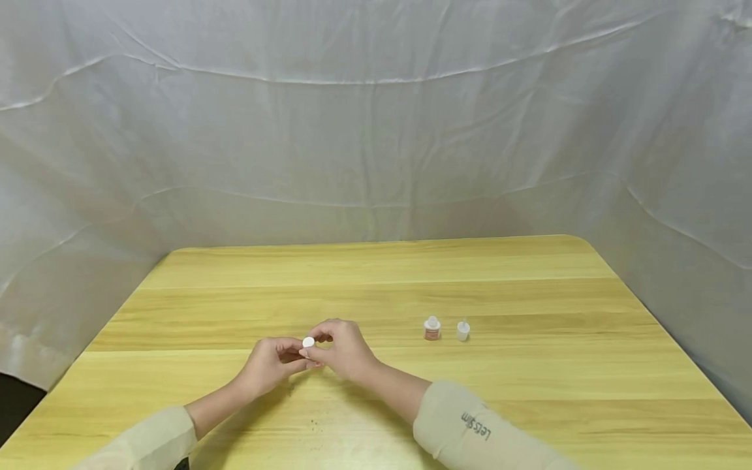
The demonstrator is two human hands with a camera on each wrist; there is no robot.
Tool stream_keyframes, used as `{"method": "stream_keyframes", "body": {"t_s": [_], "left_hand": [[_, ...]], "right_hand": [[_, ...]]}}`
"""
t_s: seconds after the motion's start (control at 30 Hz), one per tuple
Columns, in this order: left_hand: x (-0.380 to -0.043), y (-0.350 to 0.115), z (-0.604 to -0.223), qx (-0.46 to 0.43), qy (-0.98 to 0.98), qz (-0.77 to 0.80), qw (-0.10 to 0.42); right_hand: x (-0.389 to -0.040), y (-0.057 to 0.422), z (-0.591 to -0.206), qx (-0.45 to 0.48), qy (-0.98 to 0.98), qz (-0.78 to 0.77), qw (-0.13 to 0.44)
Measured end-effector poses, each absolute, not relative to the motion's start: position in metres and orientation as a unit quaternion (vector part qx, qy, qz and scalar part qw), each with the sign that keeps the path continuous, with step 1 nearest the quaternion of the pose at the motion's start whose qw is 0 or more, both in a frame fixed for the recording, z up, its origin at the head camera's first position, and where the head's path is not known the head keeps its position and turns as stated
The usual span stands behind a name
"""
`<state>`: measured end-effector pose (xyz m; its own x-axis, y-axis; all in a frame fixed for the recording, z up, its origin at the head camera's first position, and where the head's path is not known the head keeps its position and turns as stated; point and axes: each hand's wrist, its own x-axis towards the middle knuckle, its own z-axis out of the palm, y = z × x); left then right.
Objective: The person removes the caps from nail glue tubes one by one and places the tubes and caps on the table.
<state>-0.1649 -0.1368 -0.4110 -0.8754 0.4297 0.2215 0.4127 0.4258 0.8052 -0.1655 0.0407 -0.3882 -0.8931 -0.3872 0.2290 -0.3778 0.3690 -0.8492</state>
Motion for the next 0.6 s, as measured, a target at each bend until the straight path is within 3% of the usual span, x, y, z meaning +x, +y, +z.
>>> {"method": "stream_keyframes", "body": {"t_s": [0.6], "left_hand": [[-0.1657,-0.1370,-0.4118,0.251,0.847,0.468,0.002]], "right_hand": [[-0.1636,0.0376,-0.3914,-0.224,0.818,-0.529,-0.023]]}}
